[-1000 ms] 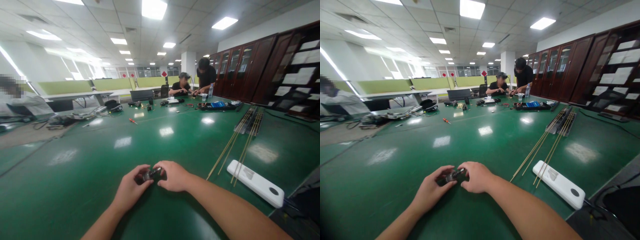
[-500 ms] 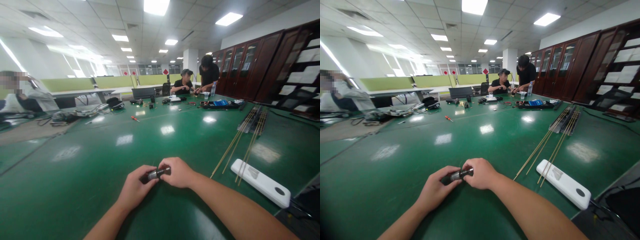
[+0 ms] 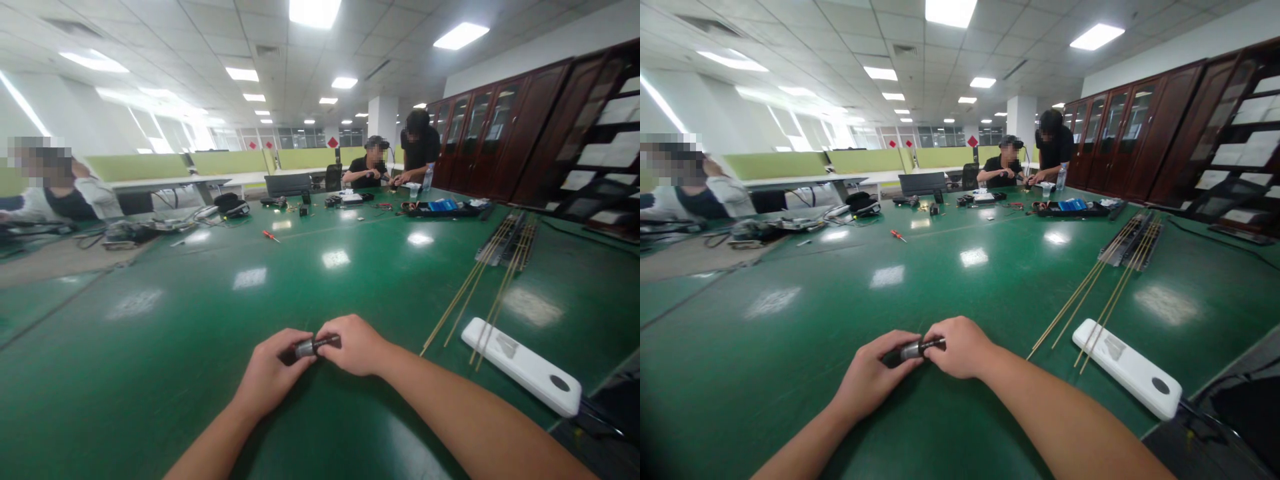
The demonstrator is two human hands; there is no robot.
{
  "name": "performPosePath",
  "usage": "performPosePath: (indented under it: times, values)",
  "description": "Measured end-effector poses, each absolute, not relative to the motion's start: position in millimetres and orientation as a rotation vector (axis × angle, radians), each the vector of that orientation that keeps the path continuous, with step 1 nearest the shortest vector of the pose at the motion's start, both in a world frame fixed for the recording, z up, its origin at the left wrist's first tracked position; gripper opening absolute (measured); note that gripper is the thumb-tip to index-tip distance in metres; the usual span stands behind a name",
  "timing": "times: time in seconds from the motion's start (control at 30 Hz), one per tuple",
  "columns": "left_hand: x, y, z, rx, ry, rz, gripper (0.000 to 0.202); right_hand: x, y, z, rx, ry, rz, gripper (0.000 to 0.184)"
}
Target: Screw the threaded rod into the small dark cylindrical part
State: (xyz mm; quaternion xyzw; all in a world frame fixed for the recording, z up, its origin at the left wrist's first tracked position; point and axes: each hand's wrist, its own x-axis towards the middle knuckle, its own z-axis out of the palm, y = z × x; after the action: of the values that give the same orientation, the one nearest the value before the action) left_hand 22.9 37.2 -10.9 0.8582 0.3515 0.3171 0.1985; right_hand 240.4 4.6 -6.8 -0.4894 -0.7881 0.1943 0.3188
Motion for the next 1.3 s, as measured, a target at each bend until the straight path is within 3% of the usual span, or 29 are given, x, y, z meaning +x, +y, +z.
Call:
performPosePath:
  times: [1.3]
  values:
    - [23.8,35.5,-9.1,2.401,1.003,0.845,0.021,241.7,2.7,-2.9,-1.352,-2.107,0.488,0.017]
